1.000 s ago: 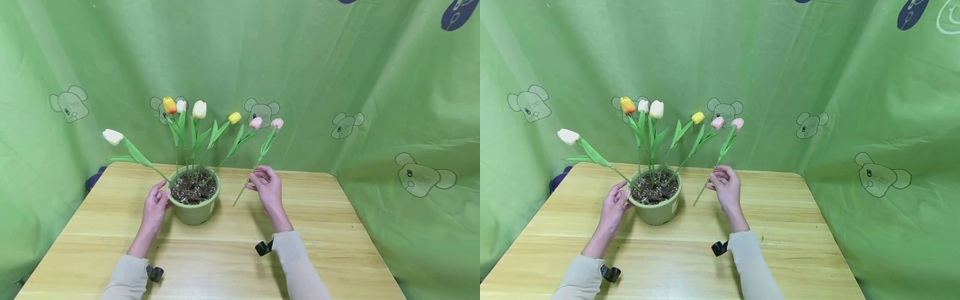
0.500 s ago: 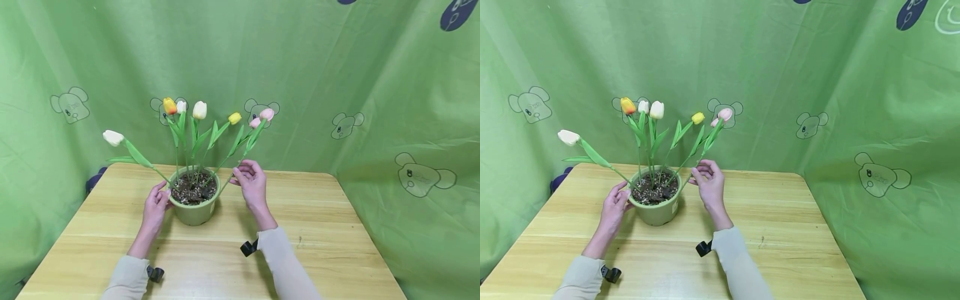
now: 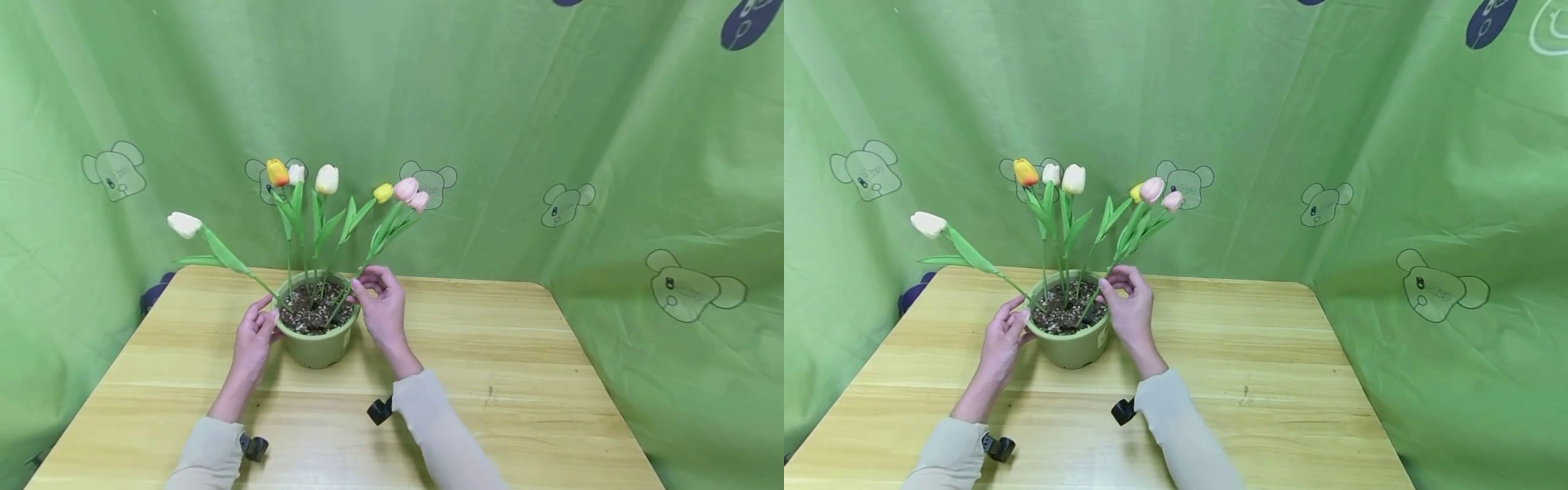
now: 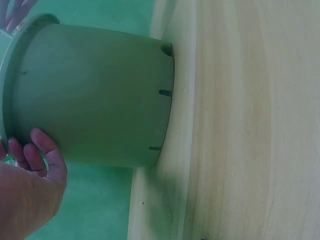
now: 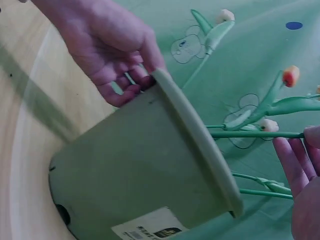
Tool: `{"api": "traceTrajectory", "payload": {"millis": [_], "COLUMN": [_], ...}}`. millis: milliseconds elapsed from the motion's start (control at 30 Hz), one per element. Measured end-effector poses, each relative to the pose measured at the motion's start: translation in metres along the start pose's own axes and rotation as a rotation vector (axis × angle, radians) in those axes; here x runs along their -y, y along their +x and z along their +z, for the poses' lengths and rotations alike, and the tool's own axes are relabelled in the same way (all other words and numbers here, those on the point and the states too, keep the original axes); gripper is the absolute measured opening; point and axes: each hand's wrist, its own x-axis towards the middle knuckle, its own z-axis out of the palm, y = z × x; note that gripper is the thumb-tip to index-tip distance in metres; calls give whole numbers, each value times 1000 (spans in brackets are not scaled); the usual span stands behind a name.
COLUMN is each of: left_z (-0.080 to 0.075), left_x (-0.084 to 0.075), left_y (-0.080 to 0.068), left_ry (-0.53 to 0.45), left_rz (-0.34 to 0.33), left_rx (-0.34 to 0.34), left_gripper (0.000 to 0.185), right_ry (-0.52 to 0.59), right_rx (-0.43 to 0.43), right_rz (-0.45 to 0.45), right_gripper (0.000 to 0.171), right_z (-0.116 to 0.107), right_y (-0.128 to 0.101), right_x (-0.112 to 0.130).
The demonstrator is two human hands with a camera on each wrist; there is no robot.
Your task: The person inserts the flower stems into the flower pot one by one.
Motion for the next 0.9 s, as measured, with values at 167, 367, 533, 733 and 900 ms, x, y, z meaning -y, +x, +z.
{"api": "traceTrajectory", "payload": {"millis": [167, 367, 533, 733, 900], "left_z": [0, 0, 0, -1, 0], "left_x": [-1, -1, 0, 1, 1], "left_y": [1, 0, 0, 1, 1], "left_ry": [-7, -2, -4, -4, -14], "left_rz": [5, -9, -18, -13, -9], "left_rx": [1, 3, 2, 2, 2], "left_gripper": [48, 48, 48, 48, 48], "right_ry": [-40, -93, -103, -114, -136], "right_rx": [31, 65, 87, 100, 97], "right_rz": [-30, -66, -95, -128, -175], "right_gripper": [26, 25, 25, 24, 24], "right_z": [6, 10, 12, 15, 17], "right_y": [-3, -8, -13, -15, -15], "right_x": [-5, -13, -22, -25, -25]}}
